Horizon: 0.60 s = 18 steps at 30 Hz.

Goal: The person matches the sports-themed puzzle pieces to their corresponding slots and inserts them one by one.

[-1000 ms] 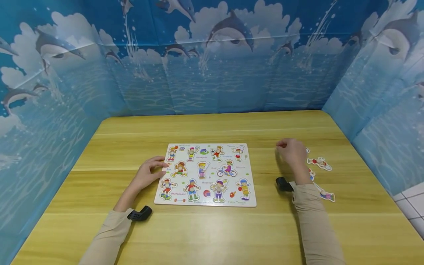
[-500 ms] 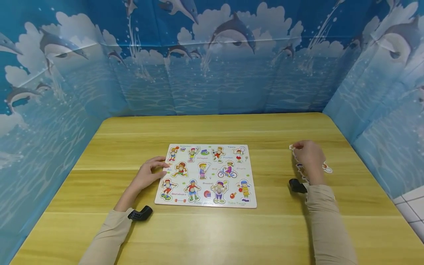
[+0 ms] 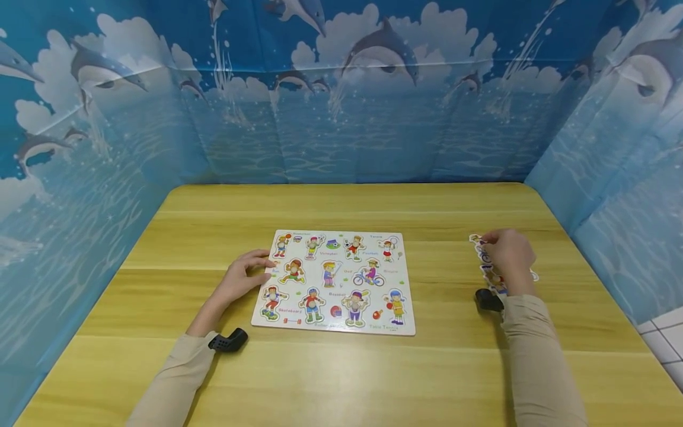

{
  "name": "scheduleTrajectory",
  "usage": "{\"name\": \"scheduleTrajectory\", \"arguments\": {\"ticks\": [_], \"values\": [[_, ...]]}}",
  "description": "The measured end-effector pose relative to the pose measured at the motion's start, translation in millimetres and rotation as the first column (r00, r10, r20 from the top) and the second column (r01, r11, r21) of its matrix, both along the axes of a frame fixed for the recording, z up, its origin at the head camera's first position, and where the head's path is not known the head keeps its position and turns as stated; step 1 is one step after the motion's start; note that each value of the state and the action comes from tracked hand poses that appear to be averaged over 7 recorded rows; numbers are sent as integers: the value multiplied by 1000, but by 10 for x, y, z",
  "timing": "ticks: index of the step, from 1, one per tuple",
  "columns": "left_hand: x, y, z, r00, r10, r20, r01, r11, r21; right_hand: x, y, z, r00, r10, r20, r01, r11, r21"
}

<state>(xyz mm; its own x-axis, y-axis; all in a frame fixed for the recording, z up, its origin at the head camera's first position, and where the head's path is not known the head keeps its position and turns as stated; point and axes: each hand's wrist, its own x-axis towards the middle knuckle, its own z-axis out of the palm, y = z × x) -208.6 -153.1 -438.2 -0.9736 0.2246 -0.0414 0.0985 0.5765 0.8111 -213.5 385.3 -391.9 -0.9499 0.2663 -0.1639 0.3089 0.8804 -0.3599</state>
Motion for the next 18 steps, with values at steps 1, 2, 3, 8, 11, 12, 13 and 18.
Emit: {"name": "scheduleTrajectory", "arguments": {"ticks": [1, 2, 3, 8, 11, 12, 13, 18], "values": [[-4, -2, 2, 1000, -3, -5, 3, 1000, -1, 0, 3, -2, 1000, 4, -2, -4, 1000, 0], [-8, -1, 2, 1000, -1, -3, 1, 1000, 1, -1, 6, -3, 1000, 9, -1, -9, 1000, -1], [-11, -1, 2, 1000, -1, 2, 1, 1000, 4, 0, 10, -4, 1000, 16, -1, -16, 1000, 0], [-18, -3, -2, 1000, 1, 20, -2, 1000, 12, -7, 25, 13, 999, 43, 29, -43, 999, 7], [-23, -5, -8, 1000, -1, 17, 1, 1000, 13, -23, 47, 26, 997, 57, 55, -58, 998, 8], [-25, -5, -10, 1000, -1, 17, 1, 1000, 15, -30, 59, 28, 996, 68, 59, -69, 998, 9], [-25, -3, -11, 1000, -2, 14, 2, 1000, 15, -37, 69, 27, 995, 79, 61, -80, 997, 10], [-24, -7, -20, 1000, -6, 12, 6, 1000, 19, -76, 129, 19, 984, 163, 67, -164, 986, 6]]}}
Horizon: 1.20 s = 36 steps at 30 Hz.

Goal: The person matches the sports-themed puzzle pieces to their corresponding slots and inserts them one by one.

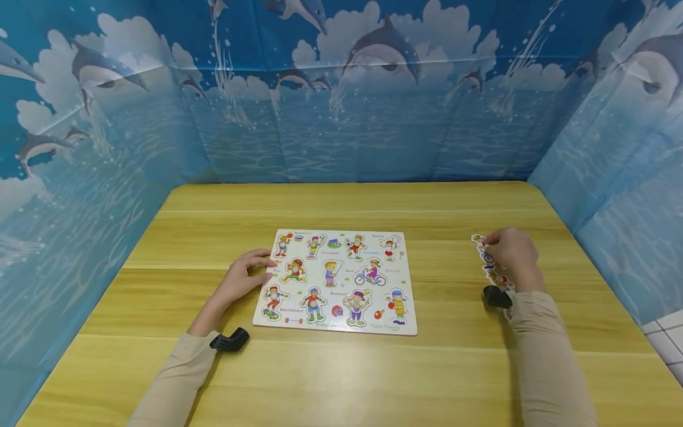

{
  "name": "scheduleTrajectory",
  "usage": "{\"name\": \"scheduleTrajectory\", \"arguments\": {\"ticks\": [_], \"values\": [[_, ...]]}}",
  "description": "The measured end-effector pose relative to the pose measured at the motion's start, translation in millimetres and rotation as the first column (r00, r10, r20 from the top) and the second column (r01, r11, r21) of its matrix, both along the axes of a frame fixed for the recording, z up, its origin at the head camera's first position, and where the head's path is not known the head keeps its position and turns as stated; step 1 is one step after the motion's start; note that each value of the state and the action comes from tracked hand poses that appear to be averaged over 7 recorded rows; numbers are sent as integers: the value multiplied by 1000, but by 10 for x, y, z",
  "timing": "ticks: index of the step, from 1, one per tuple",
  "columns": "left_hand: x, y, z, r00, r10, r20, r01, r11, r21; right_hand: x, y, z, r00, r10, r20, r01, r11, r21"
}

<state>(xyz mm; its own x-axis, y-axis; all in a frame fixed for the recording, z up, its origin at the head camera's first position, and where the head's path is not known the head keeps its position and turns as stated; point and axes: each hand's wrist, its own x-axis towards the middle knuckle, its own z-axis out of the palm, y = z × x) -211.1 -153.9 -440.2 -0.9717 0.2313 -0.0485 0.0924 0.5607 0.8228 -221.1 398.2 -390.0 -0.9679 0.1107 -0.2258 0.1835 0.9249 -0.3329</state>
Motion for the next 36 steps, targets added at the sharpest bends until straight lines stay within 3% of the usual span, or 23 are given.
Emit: {"name": "scheduleTrajectory", "arguments": {"ticks": [7, 22, 36], "values": [[-2, -2, -7, 1000, 5, 2, -5, 1000, -1, -40, -32, 47, 999, 50, 8, -50, 999, -10], [7, 12, 4, 1000, 6, -2, -6, 1000, -15, -9, -302, 78, 989, 108, -104, -110, 994, -16], [-7, 10, 19, 1000, 2, -7, -2, 1000, -27, 67, -697, 126, 961, 175, -214, -181, 983, -13]]}}
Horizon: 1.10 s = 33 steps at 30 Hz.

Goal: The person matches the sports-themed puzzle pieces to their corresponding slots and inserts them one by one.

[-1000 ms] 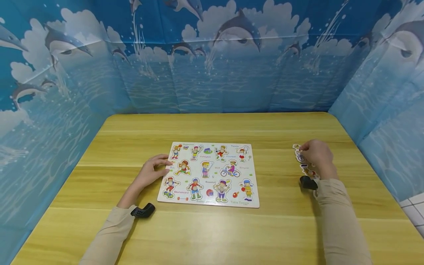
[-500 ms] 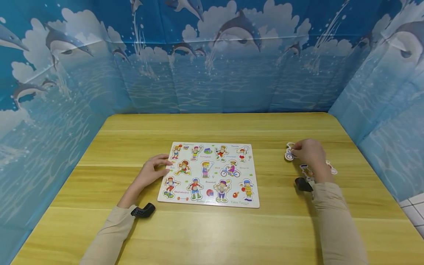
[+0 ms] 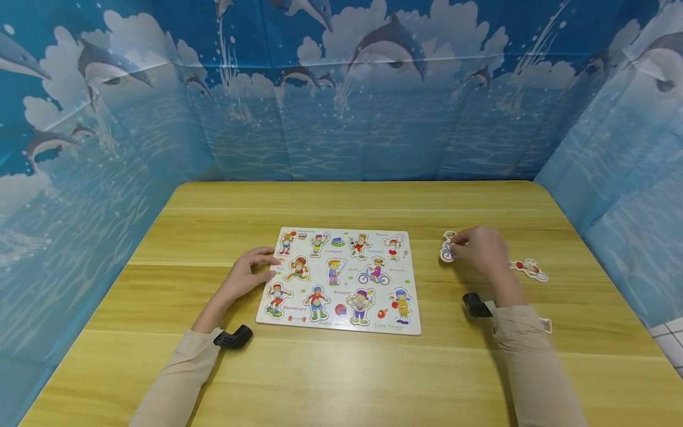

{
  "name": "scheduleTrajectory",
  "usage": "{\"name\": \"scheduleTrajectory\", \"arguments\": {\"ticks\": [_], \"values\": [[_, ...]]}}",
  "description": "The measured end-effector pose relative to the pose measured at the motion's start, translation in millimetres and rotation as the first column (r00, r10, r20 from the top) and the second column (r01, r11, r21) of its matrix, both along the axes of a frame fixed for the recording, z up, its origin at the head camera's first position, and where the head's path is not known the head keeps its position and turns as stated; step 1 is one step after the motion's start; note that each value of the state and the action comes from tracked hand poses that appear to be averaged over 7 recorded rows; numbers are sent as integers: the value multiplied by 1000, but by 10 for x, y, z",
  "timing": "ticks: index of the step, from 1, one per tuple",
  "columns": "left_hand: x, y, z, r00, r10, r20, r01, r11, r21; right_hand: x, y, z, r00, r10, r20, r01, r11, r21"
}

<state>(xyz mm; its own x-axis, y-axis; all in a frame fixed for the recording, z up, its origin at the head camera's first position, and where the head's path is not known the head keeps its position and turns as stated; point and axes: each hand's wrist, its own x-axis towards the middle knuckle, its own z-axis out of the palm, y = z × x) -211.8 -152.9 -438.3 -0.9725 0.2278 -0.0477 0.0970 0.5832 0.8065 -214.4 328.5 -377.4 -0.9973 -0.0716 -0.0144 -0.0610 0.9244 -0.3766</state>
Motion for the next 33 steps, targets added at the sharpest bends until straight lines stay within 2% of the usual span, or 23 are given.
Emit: {"name": "scheduleTrajectory", "arguments": {"ticks": [11, 23, 29, 33], "values": [[-4, 5, 18, 1000, -2, -10, 2, 1000, 0, 64, -217, 30, 998, 42, -39, -41, 999, 25], [18, -5, 18, 1000, 4, -4, -4, 1000, 2, 122, -396, 69, 997, 66, -39, -65, 998, 16], [10, -4, 10, 1000, 6, 2, -6, 1000, 3, 124, -462, 38, 998, 58, -38, -57, 998, 32], [11, -5, 2, 1000, 1, -2, -1, 1000, 21, 148, -516, 23, 997, 74, -34, -74, 997, 7]]}}
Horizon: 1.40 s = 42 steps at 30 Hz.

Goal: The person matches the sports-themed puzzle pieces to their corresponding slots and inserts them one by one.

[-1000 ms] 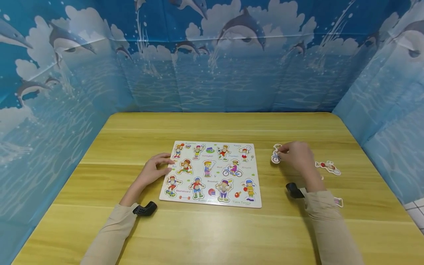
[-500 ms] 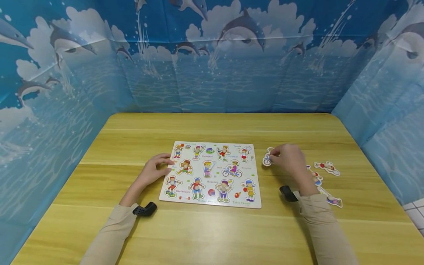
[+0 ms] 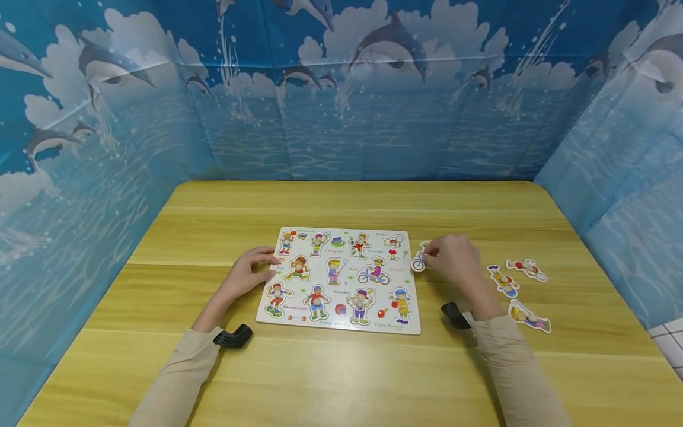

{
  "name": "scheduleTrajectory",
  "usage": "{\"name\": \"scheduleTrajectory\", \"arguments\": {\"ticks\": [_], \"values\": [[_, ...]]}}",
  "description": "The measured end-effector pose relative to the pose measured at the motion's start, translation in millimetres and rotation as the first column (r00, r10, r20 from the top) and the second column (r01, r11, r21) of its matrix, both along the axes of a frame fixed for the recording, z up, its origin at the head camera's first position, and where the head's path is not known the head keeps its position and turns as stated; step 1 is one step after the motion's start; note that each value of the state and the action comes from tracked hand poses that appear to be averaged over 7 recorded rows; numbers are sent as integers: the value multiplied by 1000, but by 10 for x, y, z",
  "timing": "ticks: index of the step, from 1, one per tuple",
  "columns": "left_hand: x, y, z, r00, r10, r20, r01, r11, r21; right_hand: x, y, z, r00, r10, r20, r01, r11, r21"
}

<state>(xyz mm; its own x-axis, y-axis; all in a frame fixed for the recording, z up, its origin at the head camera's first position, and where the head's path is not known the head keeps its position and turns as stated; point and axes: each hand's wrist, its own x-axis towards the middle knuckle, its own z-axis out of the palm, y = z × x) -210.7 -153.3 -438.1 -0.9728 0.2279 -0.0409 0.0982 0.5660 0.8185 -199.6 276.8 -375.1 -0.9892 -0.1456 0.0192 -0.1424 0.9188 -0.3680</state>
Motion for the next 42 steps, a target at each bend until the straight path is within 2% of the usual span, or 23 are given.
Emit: {"name": "scheduleTrajectory", "arguments": {"ticks": [11, 23, 30, 37, 42], "values": [[37, -29, -7, 1000, -4, -1, 4, 1000, 3, 63, -195, -63, 998, 61, -17, -61, 998, -2], [46, -43, -40, 1000, -4, -5, 4, 1000, -11, 132, -392, -133, 999, 44, 32, -43, 999, -34], [38, -34, -32, 1000, 0, -3, 0, 1000, -10, 139, -511, -172, 999, 53, 8, -53, 999, -2], [26, -30, -24, 1000, -5, -17, 5, 1000, -12, 128, -644, -188, 998, 60, 21, -60, 998, 15], [-4, -35, -15, 999, -8, -36, 7, 1000, -17, 97, -737, -170, 998, 68, -7, -68, 997, 29]]}}
